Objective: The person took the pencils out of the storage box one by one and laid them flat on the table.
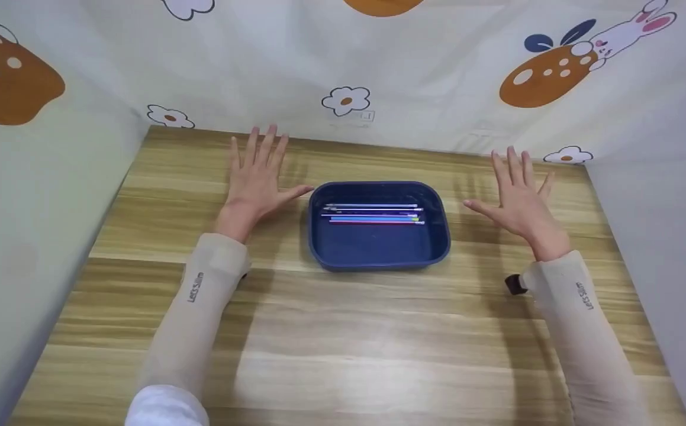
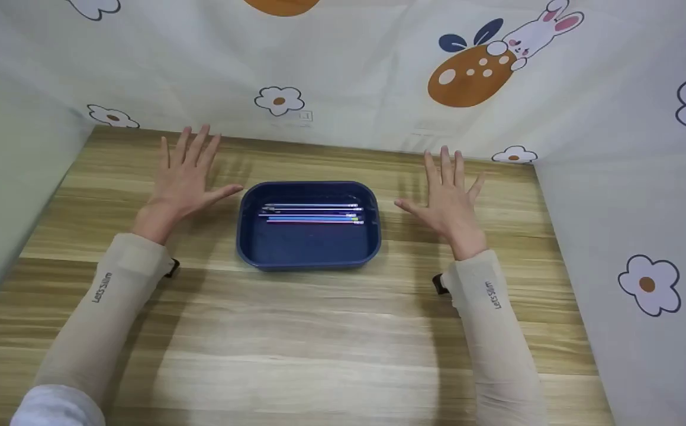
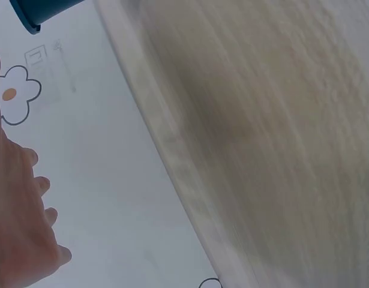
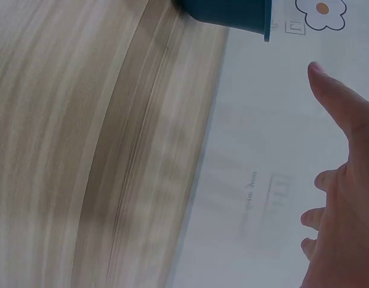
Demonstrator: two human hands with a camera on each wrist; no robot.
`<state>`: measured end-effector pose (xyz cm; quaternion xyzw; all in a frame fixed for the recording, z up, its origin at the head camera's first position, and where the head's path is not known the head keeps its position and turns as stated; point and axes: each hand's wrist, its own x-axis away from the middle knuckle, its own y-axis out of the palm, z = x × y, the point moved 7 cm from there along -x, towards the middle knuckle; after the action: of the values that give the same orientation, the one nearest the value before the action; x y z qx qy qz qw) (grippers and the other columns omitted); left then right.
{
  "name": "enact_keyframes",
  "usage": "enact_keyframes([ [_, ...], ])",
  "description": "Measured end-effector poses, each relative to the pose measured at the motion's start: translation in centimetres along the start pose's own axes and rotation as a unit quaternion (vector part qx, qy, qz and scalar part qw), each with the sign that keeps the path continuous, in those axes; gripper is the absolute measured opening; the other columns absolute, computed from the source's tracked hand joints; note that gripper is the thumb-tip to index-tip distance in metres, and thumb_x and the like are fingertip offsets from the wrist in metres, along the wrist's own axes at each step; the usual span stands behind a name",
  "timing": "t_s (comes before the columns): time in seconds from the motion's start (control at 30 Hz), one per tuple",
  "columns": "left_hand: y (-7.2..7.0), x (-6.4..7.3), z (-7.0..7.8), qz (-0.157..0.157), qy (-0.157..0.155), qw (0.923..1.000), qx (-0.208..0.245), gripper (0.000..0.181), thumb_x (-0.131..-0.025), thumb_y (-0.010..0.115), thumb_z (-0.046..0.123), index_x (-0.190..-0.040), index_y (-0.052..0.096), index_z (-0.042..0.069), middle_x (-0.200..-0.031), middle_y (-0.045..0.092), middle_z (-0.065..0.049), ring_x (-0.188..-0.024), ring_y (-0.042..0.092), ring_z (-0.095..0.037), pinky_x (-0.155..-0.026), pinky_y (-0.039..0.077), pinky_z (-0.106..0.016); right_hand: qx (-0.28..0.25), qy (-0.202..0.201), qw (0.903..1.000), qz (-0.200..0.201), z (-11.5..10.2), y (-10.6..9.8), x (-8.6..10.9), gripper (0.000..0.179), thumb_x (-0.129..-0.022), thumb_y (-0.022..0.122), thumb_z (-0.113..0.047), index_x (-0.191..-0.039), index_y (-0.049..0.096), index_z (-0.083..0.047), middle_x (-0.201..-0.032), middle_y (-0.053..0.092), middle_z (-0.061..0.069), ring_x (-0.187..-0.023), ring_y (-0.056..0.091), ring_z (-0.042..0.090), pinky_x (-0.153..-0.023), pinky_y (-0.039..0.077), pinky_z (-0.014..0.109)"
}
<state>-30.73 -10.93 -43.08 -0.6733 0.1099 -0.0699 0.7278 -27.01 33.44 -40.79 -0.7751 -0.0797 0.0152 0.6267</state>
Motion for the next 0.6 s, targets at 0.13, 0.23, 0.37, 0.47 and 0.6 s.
enact_keyframes([
  [0.13,-0.5,-0.1,0.4,0.006,0.009,0.9999,0.004,0.108,-0.084,0.036,0.086,-0.162,-0.001,0.021,-0.17,-0.004,-0.006,-0.157,-0.007,-0.032,-0.124,-0.006,-0.062,0.007,0.003,1.0,0.002,0.0,-0.3,-0.1,0.109,-0.088,0.056,-0.071,-0.162,-0.005,-0.019,-0.168,-0.014,0.015,-0.154,-0.018,0.038,-0.108,-0.014,0.081],
  [0.23,-0.9,-0.1,0.9,0.01,0.021,0.9996,0.017,0.108,-0.084,0.036,0.086,-0.162,0.0,0.021,-0.17,-0.005,-0.005,-0.157,-0.007,-0.032,-0.125,-0.006,-0.061,0.011,0.005,0.9999,0.008,0.0,-0.7,-0.1,0.109,-0.087,0.057,-0.071,-0.162,-0.004,-0.019,-0.168,-0.011,0.017,-0.154,-0.015,0.04,-0.108,-0.011,0.083],
  [0.37,-1.1,0.0,1.5,0.018,0.039,0.9986,0.03,0.108,-0.084,0.037,0.086,-0.162,0.003,0.02,-0.17,-0.006,-0.005,-0.157,-0.006,-0.032,-0.125,-0.005,-0.06,0.006,0.006,0.9999,0.009,-0.2,-1.3,0.0,0.11,-0.087,0.059,-0.069,-0.162,-0.004,-0.018,-0.168,-0.011,0.017,-0.154,-0.014,0.041,-0.107,-0.011,0.083],
  [0.47,-1.0,0.4,1.8,0.02,0.048,0.9982,0.031,0.108,-0.084,0.038,0.086,-0.162,0.004,0.019,-0.17,-0.005,-0.005,-0.157,-0.005,-0.032,-0.125,-0.005,-0.06,0.001,0.001,1.0,0.009,-0.7,-1.2,0.1,0.11,-0.087,0.059,-0.069,-0.161,-0.005,-0.018,-0.168,-0.012,0.016,-0.154,-0.015,0.04,-0.107,-0.011,0.083],
  [0.6,-0.8,1.0,2.2,0.017,0.059,0.9975,0.034,0.11,-0.083,0.035,0.088,-0.162,0.001,0.02,-0.17,-0.005,-0.006,-0.157,-0.005,-0.032,-0.125,-0.007,-0.059,0.001,-0.004,1.0,0.008,-0.9,-0.6,0.3,0.111,-0.087,0.058,-0.07,-0.161,-0.005,-0.017,-0.168,-0.013,0.015,-0.154,-0.015,0.04,-0.108,-0.011,0.082],
])
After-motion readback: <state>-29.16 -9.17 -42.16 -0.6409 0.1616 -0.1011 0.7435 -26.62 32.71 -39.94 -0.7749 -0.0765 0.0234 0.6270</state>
